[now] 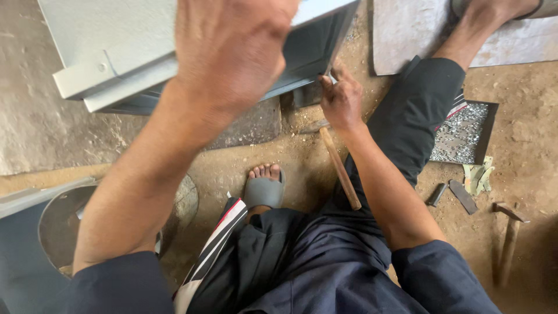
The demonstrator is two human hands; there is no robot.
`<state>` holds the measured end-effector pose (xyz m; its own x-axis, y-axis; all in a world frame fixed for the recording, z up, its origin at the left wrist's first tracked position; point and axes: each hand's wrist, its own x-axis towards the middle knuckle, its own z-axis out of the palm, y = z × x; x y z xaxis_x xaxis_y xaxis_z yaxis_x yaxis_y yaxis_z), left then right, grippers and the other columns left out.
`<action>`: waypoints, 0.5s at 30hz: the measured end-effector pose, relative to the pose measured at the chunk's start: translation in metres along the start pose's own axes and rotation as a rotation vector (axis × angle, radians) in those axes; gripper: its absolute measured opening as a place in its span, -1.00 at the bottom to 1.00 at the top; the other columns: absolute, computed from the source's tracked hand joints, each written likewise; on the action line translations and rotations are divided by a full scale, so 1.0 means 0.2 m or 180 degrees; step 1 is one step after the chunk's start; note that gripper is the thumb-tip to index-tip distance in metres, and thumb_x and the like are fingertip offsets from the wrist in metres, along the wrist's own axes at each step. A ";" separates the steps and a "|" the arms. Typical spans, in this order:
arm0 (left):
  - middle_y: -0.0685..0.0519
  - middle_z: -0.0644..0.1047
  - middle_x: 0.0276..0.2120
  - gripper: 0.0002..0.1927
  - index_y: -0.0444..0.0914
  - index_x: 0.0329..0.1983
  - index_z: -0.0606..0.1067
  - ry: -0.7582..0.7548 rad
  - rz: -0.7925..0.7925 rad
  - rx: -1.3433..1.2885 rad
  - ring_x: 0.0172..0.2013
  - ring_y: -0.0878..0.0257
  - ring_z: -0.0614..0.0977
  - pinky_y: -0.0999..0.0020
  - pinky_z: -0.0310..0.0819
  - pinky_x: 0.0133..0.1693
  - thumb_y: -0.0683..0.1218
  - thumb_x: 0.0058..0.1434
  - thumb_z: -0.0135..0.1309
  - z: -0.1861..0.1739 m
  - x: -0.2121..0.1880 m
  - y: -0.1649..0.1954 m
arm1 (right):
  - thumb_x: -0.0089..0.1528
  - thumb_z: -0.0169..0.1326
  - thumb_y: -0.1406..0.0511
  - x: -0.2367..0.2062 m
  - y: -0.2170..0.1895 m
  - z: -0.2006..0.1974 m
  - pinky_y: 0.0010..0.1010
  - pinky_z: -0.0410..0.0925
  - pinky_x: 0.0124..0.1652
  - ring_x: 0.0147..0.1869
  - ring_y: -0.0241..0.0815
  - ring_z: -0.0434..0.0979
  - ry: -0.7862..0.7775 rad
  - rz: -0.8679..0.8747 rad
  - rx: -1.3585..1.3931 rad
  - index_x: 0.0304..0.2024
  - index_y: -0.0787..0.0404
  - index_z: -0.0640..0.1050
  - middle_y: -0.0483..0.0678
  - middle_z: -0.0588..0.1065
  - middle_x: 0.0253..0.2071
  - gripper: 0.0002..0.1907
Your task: The person sits on the ground of a metal workshop and hammers small metal pieces onto the edges of galvanized sheet metal boxes, positioning each piece by hand and driving it with a hammer. They reposition the boxes between pieces and work through a pile of small metal parts.
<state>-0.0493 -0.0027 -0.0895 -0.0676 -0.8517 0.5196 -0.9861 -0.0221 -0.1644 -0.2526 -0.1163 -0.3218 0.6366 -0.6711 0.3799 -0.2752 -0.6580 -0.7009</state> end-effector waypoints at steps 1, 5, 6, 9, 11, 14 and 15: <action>0.01 0.49 -0.44 -0.81 -0.21 -0.24 0.55 0.0044 -0.0030 -0.0046 -0.35 0.13 0.58 0.16 0.37 -0.33 -0.33 0.13 0.08 -0.01 0.00 0.02 | 0.33 0.16 0.49 -0.01 0.02 0.02 -0.15 0.42 -0.26 -0.23 0.12 0.62 0.0027 -0.0051 -0.0010 -0.45 0.42 0.55 0.19 0.57 -0.07 -0.78; 0.00 0.46 -0.32 -0.77 -0.18 -0.08 0.51 0.0369 -0.0141 -0.0172 -0.29 0.07 0.56 0.13 0.35 -0.32 -0.22 0.18 0.12 -0.07 0.05 0.09 | 0.32 0.05 0.56 -0.04 0.07 0.06 -0.13 0.42 -0.19 -0.14 0.18 0.60 0.0052 -0.0092 0.0035 -0.09 0.44 0.62 0.21 0.55 -0.08 -0.84; 0.01 0.45 -0.32 -0.78 -0.16 -0.08 0.51 0.0279 -0.0179 -0.0104 -0.28 0.09 0.56 0.12 0.35 -0.31 -0.20 0.20 0.13 -0.07 0.07 0.10 | 0.34 0.06 0.54 -0.04 0.09 0.06 -0.14 0.42 -0.17 -0.14 0.17 0.60 0.0019 0.0017 -0.0058 -0.11 0.40 0.61 0.19 0.55 -0.10 -0.87; 0.03 0.46 -0.28 -0.79 -0.16 -0.07 0.50 0.0185 -0.0324 -0.0363 -0.26 0.10 0.55 0.13 0.32 -0.30 -0.18 0.22 0.14 -0.04 0.10 0.16 | 0.37 0.00 0.43 -0.05 0.12 0.07 -0.22 0.44 -0.10 -0.10 0.05 0.60 0.0088 0.0732 0.1193 -0.10 0.31 0.61 0.10 0.56 -0.12 -0.84; 0.03 0.45 -0.20 -0.76 -0.20 -0.01 0.45 0.0307 -0.0363 -0.0574 -0.19 0.12 0.53 0.16 0.33 -0.22 -0.20 0.25 0.10 -0.02 0.08 0.19 | 0.32 -0.16 0.29 -0.07 0.15 0.09 -0.35 0.50 -0.03 -0.02 -0.14 0.59 0.0465 0.1715 0.4091 -0.03 0.29 0.61 0.01 0.59 -0.07 -0.64; 0.05 0.42 -0.13 -0.68 -0.25 0.09 0.39 0.0510 -0.0310 -0.0671 -0.11 0.16 0.52 0.20 0.36 -0.10 -0.22 0.26 0.05 0.00 0.08 0.23 | 0.31 0.13 0.40 -0.11 0.20 0.09 -0.21 0.45 0.05 0.06 0.15 0.61 0.0273 -0.0155 0.0587 0.06 0.39 0.55 0.16 0.56 0.00 -0.72; 0.06 0.42 -0.15 -0.67 -0.24 0.07 0.41 0.0466 -0.0264 -0.0658 -0.14 0.16 0.52 0.20 0.34 -0.16 -0.20 0.22 0.06 -0.01 0.09 0.22 | 0.28 0.18 0.38 -0.13 0.21 0.09 -0.19 0.45 0.03 0.06 0.15 0.61 0.0222 -0.0181 0.0349 0.02 0.36 0.56 0.14 0.58 -0.03 -0.73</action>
<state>-0.0946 -0.0188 -0.0856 0.0084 -0.7664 0.6423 -0.9982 0.0316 0.0507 -0.2683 -0.1207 -0.3713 0.5963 -0.6585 0.4593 -0.1574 -0.6569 -0.7374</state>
